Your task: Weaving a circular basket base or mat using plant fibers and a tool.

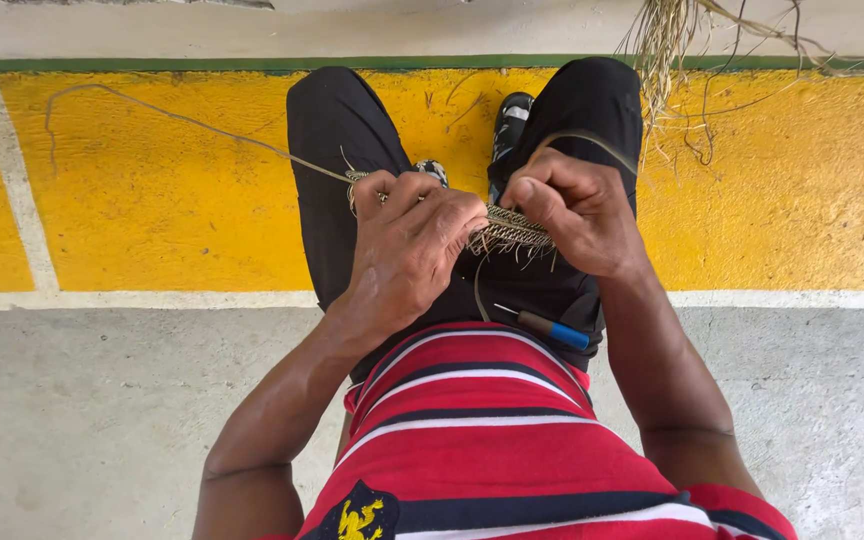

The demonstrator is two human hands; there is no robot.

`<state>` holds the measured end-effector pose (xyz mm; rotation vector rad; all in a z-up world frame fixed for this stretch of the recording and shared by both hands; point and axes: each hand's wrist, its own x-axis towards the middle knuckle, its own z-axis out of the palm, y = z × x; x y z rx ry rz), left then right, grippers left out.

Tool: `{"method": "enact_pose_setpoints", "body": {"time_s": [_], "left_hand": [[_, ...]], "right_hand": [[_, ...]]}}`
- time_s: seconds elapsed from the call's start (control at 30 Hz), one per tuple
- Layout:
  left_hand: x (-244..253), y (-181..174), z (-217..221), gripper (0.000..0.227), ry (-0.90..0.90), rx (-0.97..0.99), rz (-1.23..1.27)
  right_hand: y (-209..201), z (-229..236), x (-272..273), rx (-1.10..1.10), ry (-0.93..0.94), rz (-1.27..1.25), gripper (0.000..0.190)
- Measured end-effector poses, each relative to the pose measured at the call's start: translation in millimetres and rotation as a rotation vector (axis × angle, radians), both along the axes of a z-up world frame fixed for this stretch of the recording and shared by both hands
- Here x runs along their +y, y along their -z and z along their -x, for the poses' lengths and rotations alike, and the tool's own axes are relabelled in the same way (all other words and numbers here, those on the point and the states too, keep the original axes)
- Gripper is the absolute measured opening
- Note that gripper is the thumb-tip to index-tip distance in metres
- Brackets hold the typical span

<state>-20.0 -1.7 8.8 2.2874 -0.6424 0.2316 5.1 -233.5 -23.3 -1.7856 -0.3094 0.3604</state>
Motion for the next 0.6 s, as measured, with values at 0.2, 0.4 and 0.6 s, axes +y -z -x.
{"method": "enact_pose_setpoints", "body": {"time_s": [0.2,0.4,0.6], "left_hand": [[-0.2,-0.8,-4.9,0.017,0.0,-0.012,0.006],[-0.3,16.6,-23.5,0.029,0.061,0.006,0.062],[-6.9,27.5,-36.8,0.044,0.051,-0.091,-0.081]], "right_hand": [[2.9,9.8,-3.4,0.045,0.138,-0.214,0.03],[-64.3,-3.1,-11.9,-0.186,0.359,-0.147,0.02],[-63.5,19.3,-3.4,-0.187,0.023,-0.492,0.015]]}}
